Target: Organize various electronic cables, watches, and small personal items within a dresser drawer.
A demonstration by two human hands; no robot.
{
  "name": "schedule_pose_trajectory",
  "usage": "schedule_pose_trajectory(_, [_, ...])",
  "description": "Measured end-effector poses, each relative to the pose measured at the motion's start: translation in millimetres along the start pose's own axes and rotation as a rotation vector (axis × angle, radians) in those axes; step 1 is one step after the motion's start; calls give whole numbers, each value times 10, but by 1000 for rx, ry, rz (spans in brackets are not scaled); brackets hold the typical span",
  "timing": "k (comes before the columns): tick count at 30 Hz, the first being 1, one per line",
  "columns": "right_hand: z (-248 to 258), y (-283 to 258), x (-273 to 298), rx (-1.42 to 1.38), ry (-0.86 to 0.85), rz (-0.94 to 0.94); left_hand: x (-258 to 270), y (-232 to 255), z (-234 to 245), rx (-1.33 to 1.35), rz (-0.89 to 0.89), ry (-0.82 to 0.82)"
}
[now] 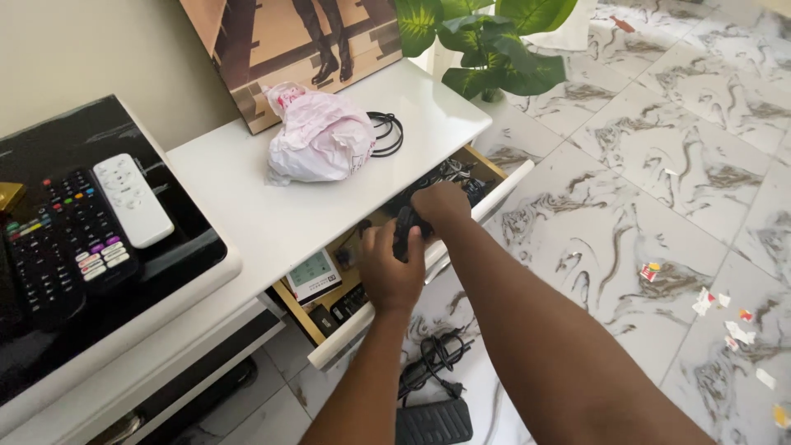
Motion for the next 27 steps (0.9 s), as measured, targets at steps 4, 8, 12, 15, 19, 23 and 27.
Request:
schedule_pose_trajectory(4, [238, -13, 257, -86, 4, -97, 26, 88, 93, 307, 41, 68])
schedule_pose_trajectory(8, [492, -163, 652, -653, 136, -396, 54, 194, 278, 352, 180, -34])
schedule_pose_trajectory(12, [511, 78, 867, -229, 95, -145, 274, 300, 319, 409, 216, -81])
schedule_pose_trajectory(15, [475, 243, 1123, -319, 173, -170, 492, 355, 411, 436, 122, 68])
schedule_pose_trajectory(19, [297, 550, 1544, -438, 377, -117, 830, 391, 589, 410, 7, 63])
schedule_pose_trajectory(23, [108, 687, 2157, -1095, 511, -301, 1204, 417, 770, 402, -70, -19])
schedule_pose_trajectory(27, [-331, 969, 2544, -1446, 590, -250, 1560, 393, 929, 422, -132, 41])
Point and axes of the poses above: each hand's wrist, its own x-axis away from the middle knuckle, its own z-axis out of the back of the hand, y = z × x, the point moved 3 cm from there along -x, towards the middle knuckle, and after that the axes turned 12 degrees about -x, right-handed, at the moved point
